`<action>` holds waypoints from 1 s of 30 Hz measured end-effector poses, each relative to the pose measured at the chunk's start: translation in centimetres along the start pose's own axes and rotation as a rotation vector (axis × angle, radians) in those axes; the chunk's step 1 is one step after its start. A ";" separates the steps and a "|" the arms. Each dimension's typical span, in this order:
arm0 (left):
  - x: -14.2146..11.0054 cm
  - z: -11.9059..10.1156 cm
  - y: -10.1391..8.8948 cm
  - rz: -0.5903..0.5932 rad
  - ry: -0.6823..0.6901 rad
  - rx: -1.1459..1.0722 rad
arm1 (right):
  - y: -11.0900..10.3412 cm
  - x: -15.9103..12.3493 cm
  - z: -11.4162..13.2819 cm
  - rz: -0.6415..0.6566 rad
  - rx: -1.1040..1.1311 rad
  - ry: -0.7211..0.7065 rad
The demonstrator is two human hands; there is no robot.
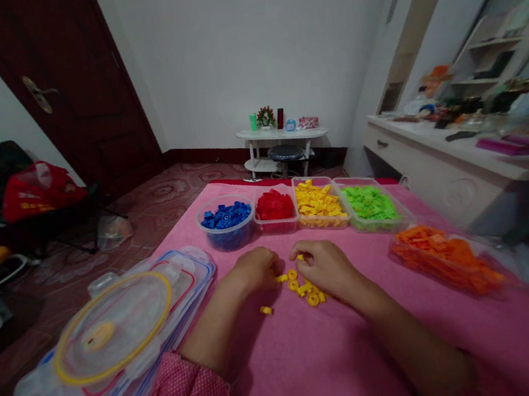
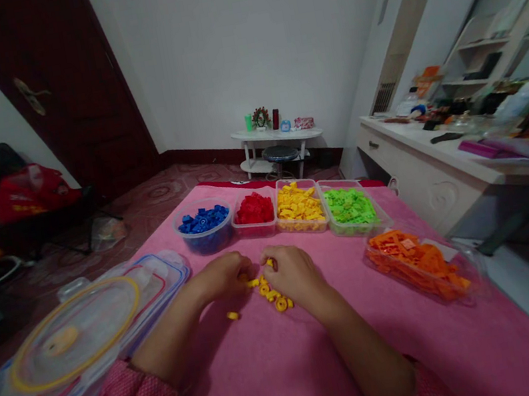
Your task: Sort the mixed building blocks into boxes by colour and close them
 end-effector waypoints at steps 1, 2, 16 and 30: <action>0.1 0.1 0.1 -0.004 -0.012 -0.013 | 0.0 -0.3 0.9 0.032 0.017 -0.036; 0.2 0.3 0.2 -0.003 -0.021 -0.042 | 0.1 -0.7 1.8 0.067 0.030 -0.085; 1.0 3.7 -1.3 -0.334 -0.195 -0.318 | 5.2 -2.6 5.4 0.136 -0.018 -0.175; -0.3 -4.0 -3.1 -0.658 0.484 -0.612 | 2.6 0.6 0.2 0.038 1.939 0.556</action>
Point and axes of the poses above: each hand's wrist, its own x-axis towards the middle knuckle, its own y-axis out of the palm, z = x × y, the point moved 3 cm from there along x, towards the middle knuckle, and after that the axes turned 7 degrees about -x, right-handed, at the moved point
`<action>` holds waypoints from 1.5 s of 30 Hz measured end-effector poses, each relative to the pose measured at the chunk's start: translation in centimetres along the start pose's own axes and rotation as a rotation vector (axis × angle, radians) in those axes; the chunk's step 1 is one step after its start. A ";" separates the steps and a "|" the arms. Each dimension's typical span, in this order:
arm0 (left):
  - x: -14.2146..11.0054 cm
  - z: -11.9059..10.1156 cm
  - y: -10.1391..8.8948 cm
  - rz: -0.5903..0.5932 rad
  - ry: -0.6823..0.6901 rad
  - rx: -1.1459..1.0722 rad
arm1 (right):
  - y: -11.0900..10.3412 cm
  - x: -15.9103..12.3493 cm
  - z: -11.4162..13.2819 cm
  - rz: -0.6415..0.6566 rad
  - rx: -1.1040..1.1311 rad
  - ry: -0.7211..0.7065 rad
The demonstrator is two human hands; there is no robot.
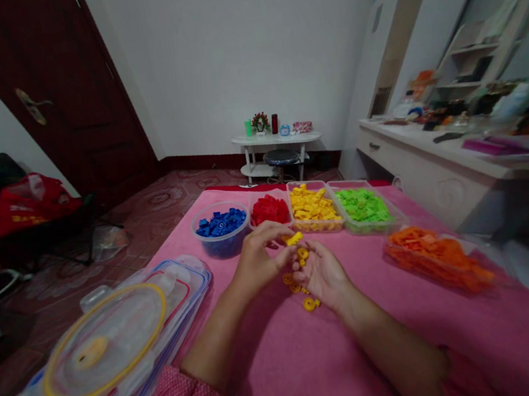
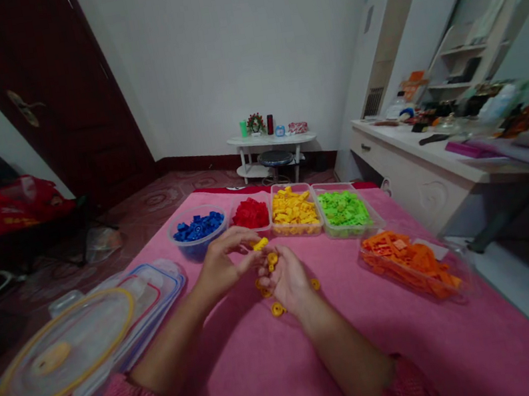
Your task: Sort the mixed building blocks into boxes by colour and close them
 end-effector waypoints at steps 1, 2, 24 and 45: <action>-0.2 0.0 0.5 0.025 0.012 0.015 | 0.1 -0.1 -0.1 -0.010 0.050 0.020; -0.3 0.1 0.9 0.043 0.018 0.032 | 0.1 -0.2 -0.1 -0.017 0.081 0.030; -3.7 7.8 3.4 -0.091 -0.407 0.052 | -3.5 9.7 15.0 -0.421 -0.521 -0.363; -3.6 5.6 3.3 0.315 -0.328 0.108 | -4.2 -0.4 4.1 -0.016 -2.056 -0.385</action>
Point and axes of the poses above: each hand's wrist, its own x-axis towards the middle knuckle, its own y-axis out of the palm, z = x × y, the point moved 3 cm from there along x, towards the middle knuckle, and after that the axes turned 7 degrees about -x, right-handed, at the moved point
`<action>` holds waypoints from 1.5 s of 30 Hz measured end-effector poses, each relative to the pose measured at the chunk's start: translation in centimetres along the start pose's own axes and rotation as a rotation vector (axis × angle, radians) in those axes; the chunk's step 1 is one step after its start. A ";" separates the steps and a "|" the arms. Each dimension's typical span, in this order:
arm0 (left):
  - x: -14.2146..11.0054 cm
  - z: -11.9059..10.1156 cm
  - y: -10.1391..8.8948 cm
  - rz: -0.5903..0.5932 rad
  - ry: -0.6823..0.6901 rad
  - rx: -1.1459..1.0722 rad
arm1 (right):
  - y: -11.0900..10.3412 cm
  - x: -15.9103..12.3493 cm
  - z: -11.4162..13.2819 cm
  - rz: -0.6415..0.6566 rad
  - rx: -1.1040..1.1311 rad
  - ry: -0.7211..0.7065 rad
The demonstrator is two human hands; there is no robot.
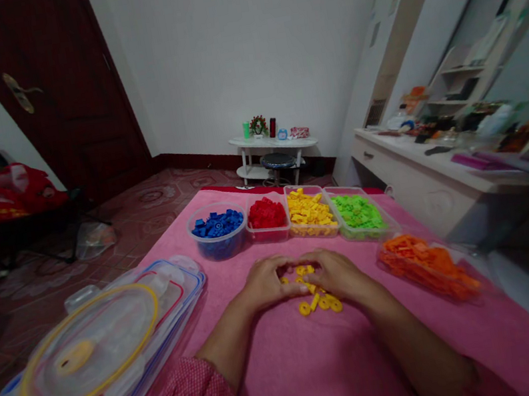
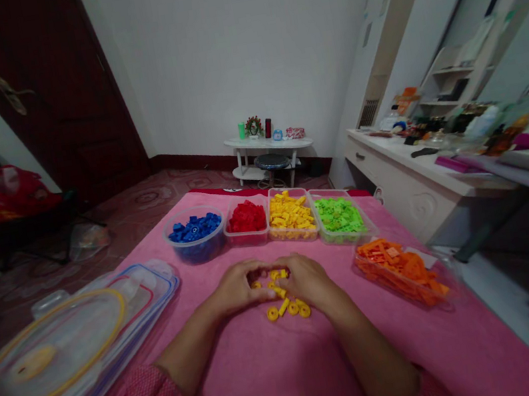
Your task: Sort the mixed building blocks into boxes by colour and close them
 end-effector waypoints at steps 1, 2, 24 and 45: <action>-0.1 -0.3 -0.2 0.041 0.042 0.043 | 0.0 0.0 0.2 -0.001 -0.022 -0.011; -0.2 -0.6 -0.5 0.078 0.074 0.079 | 0.1 0.0 0.4 -0.002 -0.044 -0.015; -0.7 -2.4 0.8 0.113 0.019 0.483 | 1.1 1.1 -0.3 -0.065 -0.009 -0.082; 0.1 -5.9 -3.0 -0.533 0.256 -0.042 | 1.4 0.9 3.0 -0.072 2.150 0.457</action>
Point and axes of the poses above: each hand's wrist, its own x-axis towards the middle knuckle, its own y-axis out of the palm, z = x × y, the point moved 3 cm from there along x, towards the middle knuckle, and after that the axes turned 7 degrees about -x, right-handed, at the moved point
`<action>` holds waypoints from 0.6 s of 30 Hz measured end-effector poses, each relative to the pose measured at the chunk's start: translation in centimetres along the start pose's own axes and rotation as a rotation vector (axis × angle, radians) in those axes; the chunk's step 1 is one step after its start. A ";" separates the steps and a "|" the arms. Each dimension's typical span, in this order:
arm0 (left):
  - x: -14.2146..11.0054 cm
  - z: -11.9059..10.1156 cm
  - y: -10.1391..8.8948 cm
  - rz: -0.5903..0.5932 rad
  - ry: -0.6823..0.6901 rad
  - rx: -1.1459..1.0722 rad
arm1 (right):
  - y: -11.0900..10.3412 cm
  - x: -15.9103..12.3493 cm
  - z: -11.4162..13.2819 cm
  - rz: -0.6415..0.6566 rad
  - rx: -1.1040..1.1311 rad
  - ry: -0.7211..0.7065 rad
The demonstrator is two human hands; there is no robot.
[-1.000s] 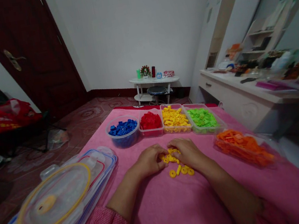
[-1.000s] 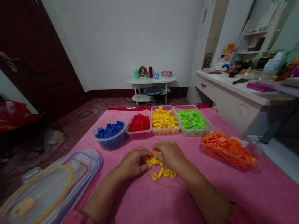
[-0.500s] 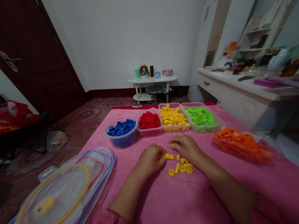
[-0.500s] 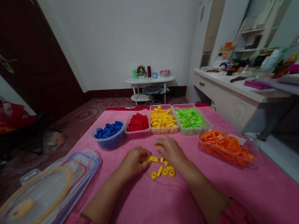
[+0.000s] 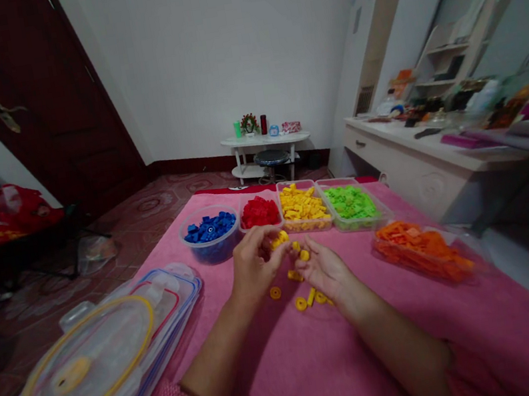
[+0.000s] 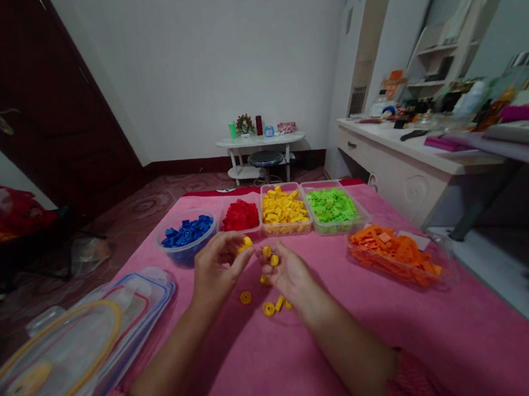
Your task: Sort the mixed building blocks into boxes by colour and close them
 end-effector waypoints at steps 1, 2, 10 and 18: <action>0.0 -0.7 0.2 0.043 0.042 0.005 | 0.4 -0.3 -0.6 0.013 0.011 0.044; -0.1 -1.2 0.4 0.088 0.080 0.016 | 0.8 -0.7 -1.1 0.027 0.017 0.084; -0.5 -1.5 1.4 0.311 0.134 0.128 | 2.1 -1.8 -1.7 -0.048 0.003 0.171; -0.6 -1.4 1.6 0.264 0.097 0.085 | 1.6 -1.3 -1.4 -0.108 0.033 0.112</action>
Point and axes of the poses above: each hand's wrist, its own x-axis towards the middle knuckle, its own y-axis out of the palm, z = x × y, the point moved 3 cm from there along x, towards the middle knuckle, and after that the axes turned 7 degrees about -x, right-handed, at the moved point
